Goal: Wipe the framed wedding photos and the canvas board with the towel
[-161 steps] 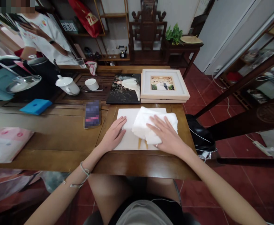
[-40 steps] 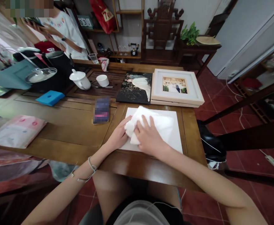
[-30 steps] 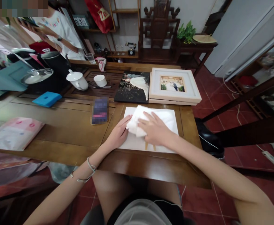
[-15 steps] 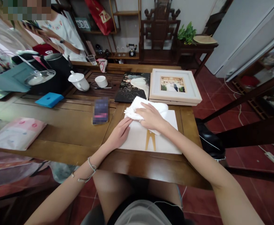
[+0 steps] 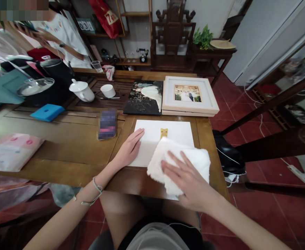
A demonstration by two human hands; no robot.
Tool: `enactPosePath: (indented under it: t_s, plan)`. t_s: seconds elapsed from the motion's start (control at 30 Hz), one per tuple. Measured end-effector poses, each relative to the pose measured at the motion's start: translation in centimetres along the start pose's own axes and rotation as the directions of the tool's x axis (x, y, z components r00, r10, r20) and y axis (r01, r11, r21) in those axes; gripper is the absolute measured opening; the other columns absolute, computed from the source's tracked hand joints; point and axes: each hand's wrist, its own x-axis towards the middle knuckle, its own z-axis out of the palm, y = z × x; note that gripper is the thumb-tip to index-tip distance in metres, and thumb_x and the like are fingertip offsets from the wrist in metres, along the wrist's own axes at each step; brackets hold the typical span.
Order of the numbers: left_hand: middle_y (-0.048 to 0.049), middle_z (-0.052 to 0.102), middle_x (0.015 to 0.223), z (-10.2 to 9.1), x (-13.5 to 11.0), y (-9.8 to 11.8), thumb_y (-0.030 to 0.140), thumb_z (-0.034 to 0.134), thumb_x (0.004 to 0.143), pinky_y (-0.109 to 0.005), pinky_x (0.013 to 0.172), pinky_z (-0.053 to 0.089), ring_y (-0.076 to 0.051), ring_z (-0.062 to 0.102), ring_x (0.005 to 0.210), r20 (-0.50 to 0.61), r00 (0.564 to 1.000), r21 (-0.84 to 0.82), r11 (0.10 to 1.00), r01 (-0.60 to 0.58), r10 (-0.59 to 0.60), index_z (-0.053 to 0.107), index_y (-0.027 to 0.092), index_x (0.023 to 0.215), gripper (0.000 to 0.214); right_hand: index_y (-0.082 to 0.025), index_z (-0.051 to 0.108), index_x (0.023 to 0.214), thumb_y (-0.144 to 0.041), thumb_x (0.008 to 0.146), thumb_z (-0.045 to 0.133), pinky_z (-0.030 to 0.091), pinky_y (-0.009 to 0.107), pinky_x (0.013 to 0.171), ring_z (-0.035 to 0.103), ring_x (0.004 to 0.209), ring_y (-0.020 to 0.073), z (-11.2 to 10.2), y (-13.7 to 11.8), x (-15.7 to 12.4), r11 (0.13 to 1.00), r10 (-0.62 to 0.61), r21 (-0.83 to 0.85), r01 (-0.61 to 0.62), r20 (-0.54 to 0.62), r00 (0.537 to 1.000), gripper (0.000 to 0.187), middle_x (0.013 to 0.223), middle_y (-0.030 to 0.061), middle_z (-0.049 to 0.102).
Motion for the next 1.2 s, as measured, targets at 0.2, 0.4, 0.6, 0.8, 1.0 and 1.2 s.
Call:
enactPosePath:
  t_s: [0.2,0.4,0.6,0.8,1.0,1.2]
  plan:
    - [-0.0156,0.045,0.150,-0.1,0.0,0.0,0.021,0.032,0.099,-0.050,0.120,0.029,-0.025,0.036,0.144,0.016,1.000,0.005,1.000,0.019,-0.020,0.046,0.012,0.142,0.046,-0.018,0.036,0.147,-0.003,0.064,0.046,0.018,0.058,0.118,0.030,0.144,0.0247,-0.9,4.4,2.1,0.981,-0.152,0.118,0.155,-0.030,0.988,0.084,0.151,0.0129,0.042]
    - [-0.0154,0.044,0.150,-0.2,0.1,0.2,0.022,0.031,0.099,-0.048,0.120,0.029,-0.025,0.036,0.144,0.024,1.000,0.018,1.000,0.018,-0.018,0.046,0.011,0.142,0.047,-0.019,0.057,0.130,-0.010,0.073,0.051,0.041,0.051,0.108,0.038,0.139,0.0286,-1.1,9.9,6.9,0.997,0.039,0.078,-0.024,-0.189,0.981,0.058,0.147,0.0146,0.047]
    - [-0.0143,0.045,0.150,-0.1,0.1,0.0,0.022,0.032,0.099,-0.049,0.120,0.030,-0.024,0.036,0.143,0.014,1.000,0.004,1.000,0.011,-0.011,0.046,0.013,0.142,0.046,-0.018,0.043,0.145,-0.009,0.069,0.054,0.020,0.062,0.116,0.021,0.146,0.0327,0.4,7.2,5.7,0.956,0.236,-0.117,-0.268,-0.235,0.943,0.076,0.150,0.0115,0.044]
    - [-0.0150,0.045,0.150,0.0,0.1,-0.1,0.021,0.032,0.099,-0.050,0.120,0.030,-0.025,0.036,0.143,0.010,1.000,0.012,1.000,0.008,-0.008,0.046,0.012,0.142,0.046,-0.026,0.041,0.146,-0.001,0.067,0.044,0.019,0.060,0.117,0.019,0.147,0.0243,-0.2,4.1,1.3,0.997,0.075,-0.003,-0.076,-0.057,0.996,0.083,0.152,0.0024,0.043]
    - [-0.0128,0.046,0.149,0.1,0.0,-0.2,0.020,0.033,0.099,-0.050,0.119,0.031,-0.024,0.037,0.143,-0.012,1.000,0.005,1.000,-0.016,0.016,0.045,0.017,0.143,0.046,-0.027,0.029,0.152,-0.010,0.083,0.050,0.025,0.054,0.117,0.025,0.145,0.0244,-0.5,2.6,-0.6,0.993,-0.088,0.083,0.086,0.012,0.996,0.074,0.154,0.0041,0.038]
    - [-0.0151,0.045,0.150,0.0,0.0,-0.1,0.020,0.032,0.098,-0.051,0.119,0.030,-0.025,0.036,0.143,0.008,1.000,0.000,1.000,-0.007,0.007,0.045,0.014,0.143,0.047,-0.023,0.023,0.154,-0.013,0.081,0.057,0.025,0.055,0.118,0.020,0.147,0.0273,-0.6,8.1,3.5,0.990,0.121,0.093,-0.108,-0.152,0.981,0.082,0.160,0.0096,0.026]
